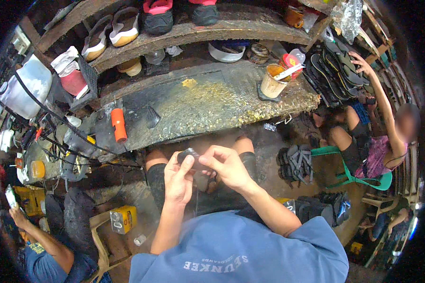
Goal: The person removes a red insole from a black shoe using a brush and a heated tool. They then use the heated tool to press and smooth the insole back into place, working along the edges and center of the sole.
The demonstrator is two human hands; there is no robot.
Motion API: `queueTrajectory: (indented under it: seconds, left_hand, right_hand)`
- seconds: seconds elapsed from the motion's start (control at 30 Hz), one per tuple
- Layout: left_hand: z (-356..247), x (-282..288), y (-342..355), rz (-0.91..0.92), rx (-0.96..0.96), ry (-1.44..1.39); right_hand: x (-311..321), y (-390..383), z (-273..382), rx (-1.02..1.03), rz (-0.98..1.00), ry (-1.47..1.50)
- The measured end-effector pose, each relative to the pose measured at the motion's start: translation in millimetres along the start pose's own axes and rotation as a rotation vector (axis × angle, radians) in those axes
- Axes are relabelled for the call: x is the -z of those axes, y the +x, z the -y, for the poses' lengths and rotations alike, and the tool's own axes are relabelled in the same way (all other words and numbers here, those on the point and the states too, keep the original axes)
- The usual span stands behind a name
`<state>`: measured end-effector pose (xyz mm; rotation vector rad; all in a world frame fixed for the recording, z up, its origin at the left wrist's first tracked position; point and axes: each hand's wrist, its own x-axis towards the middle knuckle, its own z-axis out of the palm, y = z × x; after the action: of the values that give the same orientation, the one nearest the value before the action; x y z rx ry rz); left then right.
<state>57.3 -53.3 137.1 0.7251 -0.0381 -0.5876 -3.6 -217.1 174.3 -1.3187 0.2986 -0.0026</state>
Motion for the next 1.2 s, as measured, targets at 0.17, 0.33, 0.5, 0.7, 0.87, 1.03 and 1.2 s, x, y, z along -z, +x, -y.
queueTrajectory:
  seconds: [0.17, 0.33, 0.5, 0.7, 0.87, 1.03, 1.2]
  left_hand:
    - [0, 18, -7, 0.005, 0.01, -0.145]
    - [0, 36, -19, 0.026, 0.028, -0.159]
    - [8, 38, -26, -0.028, 0.019, -0.197]
    - [16, 30, -22, -0.161, -0.184, -0.049]
    - [13, 33, -24, -0.146, -0.192, 0.015]
    - [9, 29, -18, -0.154, -0.218, 0.069]
    - [-1, 20, -20, -0.152, -0.279, 0.17]
  right_hand:
    - [-7, -5, -1, -0.006, 0.153, 0.029]
    - [-12, -6, -8, -0.092, 0.29, 0.062]
    - [-12, -10, -15, -0.119, 0.296, 0.061]
    - [-2, -12, -20, -0.196, 0.255, -0.076]
    - [3, -17, -29, -0.152, 0.27, 0.15]
    - [8, -17, -26, -0.153, 0.299, 0.213]
    - [6, -14, -23, -0.179, 0.323, 0.168]
